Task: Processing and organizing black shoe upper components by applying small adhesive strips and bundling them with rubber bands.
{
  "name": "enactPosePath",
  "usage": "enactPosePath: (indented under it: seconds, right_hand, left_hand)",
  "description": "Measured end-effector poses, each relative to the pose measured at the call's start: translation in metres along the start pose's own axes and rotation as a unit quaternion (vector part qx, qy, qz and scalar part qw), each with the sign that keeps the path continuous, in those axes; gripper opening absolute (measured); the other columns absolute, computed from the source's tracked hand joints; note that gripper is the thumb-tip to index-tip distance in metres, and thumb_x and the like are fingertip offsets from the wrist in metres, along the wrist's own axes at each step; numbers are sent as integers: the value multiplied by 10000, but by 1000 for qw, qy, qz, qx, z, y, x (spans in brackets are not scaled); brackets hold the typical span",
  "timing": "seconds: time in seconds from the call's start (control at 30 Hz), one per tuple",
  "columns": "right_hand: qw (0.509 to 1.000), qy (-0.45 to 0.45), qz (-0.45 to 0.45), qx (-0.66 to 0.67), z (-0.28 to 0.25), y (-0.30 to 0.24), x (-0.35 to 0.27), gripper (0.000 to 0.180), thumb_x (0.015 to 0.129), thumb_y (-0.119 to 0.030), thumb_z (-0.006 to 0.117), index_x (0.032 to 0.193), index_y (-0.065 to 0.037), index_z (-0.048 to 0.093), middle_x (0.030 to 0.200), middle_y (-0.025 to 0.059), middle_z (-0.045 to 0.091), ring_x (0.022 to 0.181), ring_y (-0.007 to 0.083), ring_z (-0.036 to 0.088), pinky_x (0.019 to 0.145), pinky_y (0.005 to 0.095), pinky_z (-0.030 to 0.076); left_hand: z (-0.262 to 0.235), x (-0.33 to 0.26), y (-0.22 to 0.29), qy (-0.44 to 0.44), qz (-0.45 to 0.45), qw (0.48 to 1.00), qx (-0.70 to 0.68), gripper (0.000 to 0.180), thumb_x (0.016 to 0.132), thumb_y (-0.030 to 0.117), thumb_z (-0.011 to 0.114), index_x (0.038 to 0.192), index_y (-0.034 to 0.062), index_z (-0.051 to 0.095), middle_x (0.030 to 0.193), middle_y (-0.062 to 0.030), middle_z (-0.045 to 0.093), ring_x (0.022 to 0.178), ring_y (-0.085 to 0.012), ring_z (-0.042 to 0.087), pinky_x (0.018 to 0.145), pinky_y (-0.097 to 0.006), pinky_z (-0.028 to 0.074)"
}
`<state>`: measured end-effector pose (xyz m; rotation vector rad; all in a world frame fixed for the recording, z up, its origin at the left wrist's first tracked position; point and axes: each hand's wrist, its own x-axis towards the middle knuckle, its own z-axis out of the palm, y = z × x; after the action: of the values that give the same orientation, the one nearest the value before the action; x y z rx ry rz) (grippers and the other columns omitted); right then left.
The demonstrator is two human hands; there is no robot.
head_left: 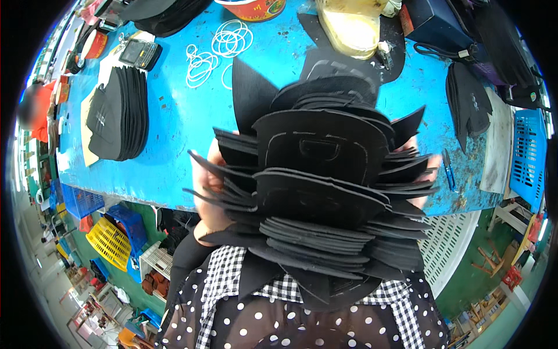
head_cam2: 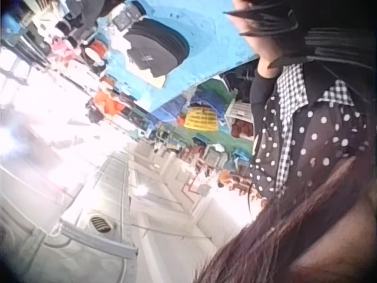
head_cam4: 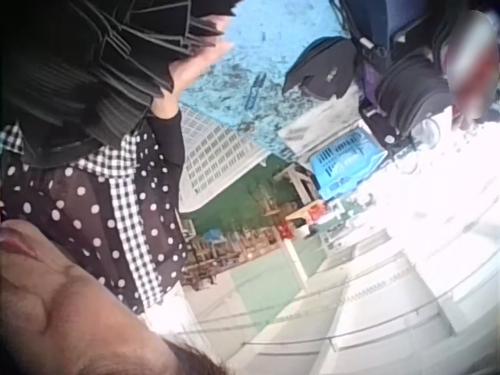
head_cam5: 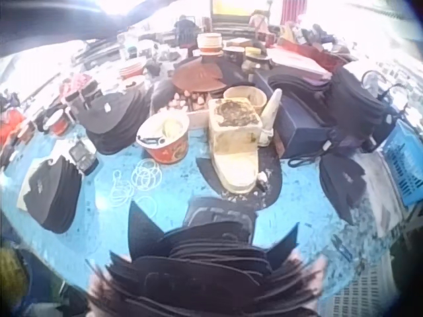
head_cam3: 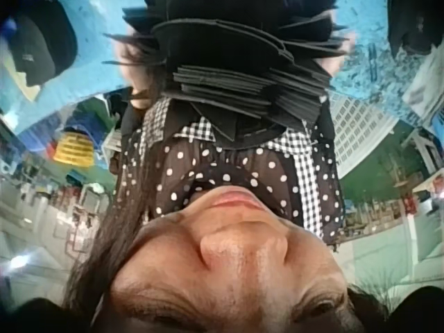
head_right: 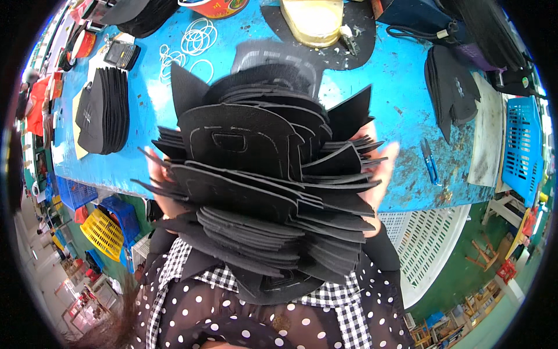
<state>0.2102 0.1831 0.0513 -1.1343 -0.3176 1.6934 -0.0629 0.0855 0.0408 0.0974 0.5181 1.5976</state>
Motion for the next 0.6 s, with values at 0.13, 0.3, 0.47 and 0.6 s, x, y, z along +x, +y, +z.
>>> enactPosePath:
  seconds: [0.13,0.3,0.47,0.6]
  right_hand:
    - [953,-158,-180,-183,22,-12,-15,1158,753,-744,711,1551,10,340,1363,152,497,1187,233,557,1036,360,442]
    - [912,-254,-266,-179,31,-21,-15,663,668,-352,795,1172,-36,504,1498,275,451,1294,335,529,1122,419,363]
    - [912,-232,-224,-253,23,-31,-7,126,708,-39,609,761,-77,502,1327,310,599,1258,397,566,1116,485,367]
    - [927,-259,-215,-162,23,-26,-2,89,732,-31,561,780,-76,500,1250,305,621,1217,430,598,1095,542,408]
  left_hand:
    - [30,13,8,-134,-13,991,-24,831,954,503,556,1554,-16,308,1461,-183,523,1309,-277,545,1115,-396,425]
    - [63,18,10,21,36,968,248,797,844,187,700,1533,1,346,1441,-159,539,1277,-240,562,1093,-359,427]
    - [57,39,10,-46,176,917,355,513,809,41,680,1285,13,490,1281,-161,568,1208,-264,572,1083,-417,423]
    - [50,56,15,-153,233,881,383,322,811,22,663,1069,37,472,1219,-189,563,1168,-317,587,1048,-457,450]
